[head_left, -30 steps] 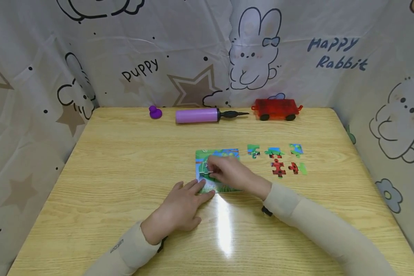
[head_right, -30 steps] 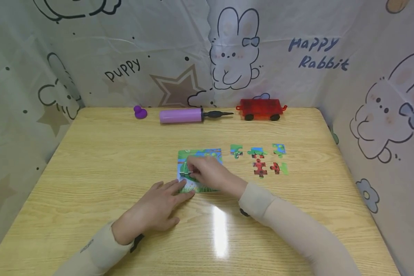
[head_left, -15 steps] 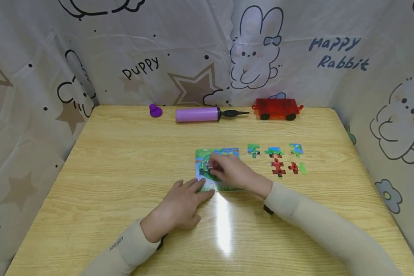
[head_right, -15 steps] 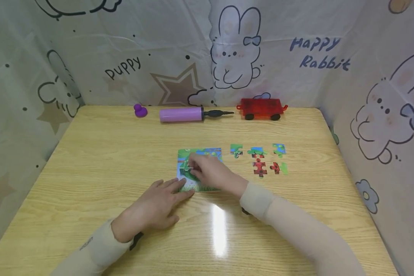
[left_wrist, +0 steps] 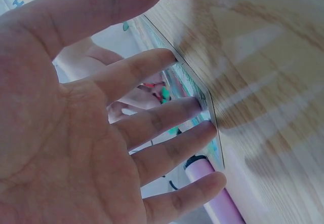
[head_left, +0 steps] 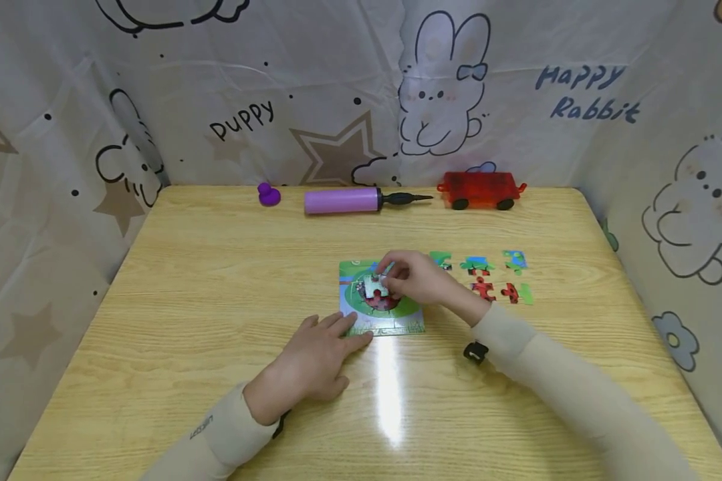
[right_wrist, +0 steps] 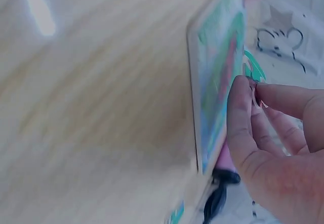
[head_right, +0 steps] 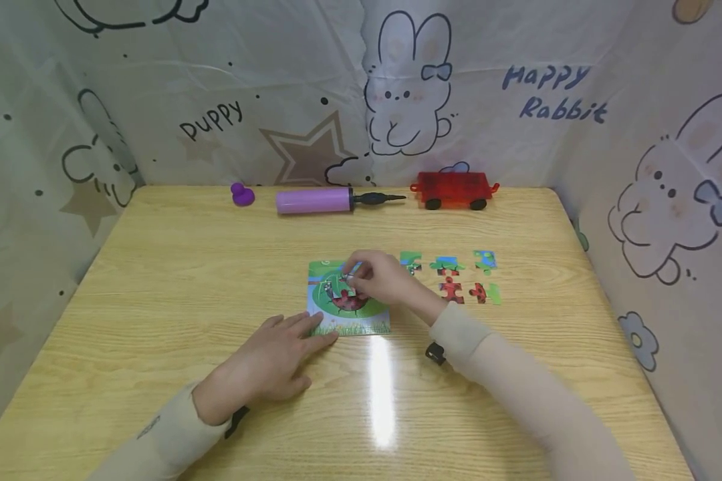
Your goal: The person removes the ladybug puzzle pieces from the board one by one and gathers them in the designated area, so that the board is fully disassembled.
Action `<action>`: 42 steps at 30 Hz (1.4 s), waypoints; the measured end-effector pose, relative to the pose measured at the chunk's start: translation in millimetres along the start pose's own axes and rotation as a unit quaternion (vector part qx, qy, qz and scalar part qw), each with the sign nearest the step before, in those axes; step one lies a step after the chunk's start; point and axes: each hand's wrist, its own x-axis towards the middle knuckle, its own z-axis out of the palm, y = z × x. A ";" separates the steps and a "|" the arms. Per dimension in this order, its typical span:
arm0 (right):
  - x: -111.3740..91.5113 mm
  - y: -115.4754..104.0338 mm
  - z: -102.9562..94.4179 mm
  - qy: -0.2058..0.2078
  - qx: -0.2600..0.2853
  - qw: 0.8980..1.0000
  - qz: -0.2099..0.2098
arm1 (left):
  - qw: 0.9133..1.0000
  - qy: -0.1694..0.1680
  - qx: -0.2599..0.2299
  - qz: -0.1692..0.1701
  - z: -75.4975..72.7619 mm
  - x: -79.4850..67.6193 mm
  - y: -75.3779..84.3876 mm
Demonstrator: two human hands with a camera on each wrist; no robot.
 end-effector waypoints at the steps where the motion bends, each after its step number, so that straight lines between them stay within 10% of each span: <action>1: -2.5 0.9 -4.7 0.003 0.008 1.000 0.002 | 1.000 0.000 0.000 -0.001 0.1 -0.1 0.1; 18: -65.0 44.8 -71.2 0.016 0.041 0.996 0.077 | 1.000 0.009 -0.003 0.004 2.2 1.6 2.0; 31: -71.5 56.4 -62.9 0.076 -0.175 0.980 0.058 | 1.000 0.007 0.001 -0.002 2.9 -0.3 2.9; 42: -66.8 52.2 -58.2 0.070 -0.228 0.971 0.025 | 1.000 0.010 -0.001 -0.002 3.7 -0.5 2.3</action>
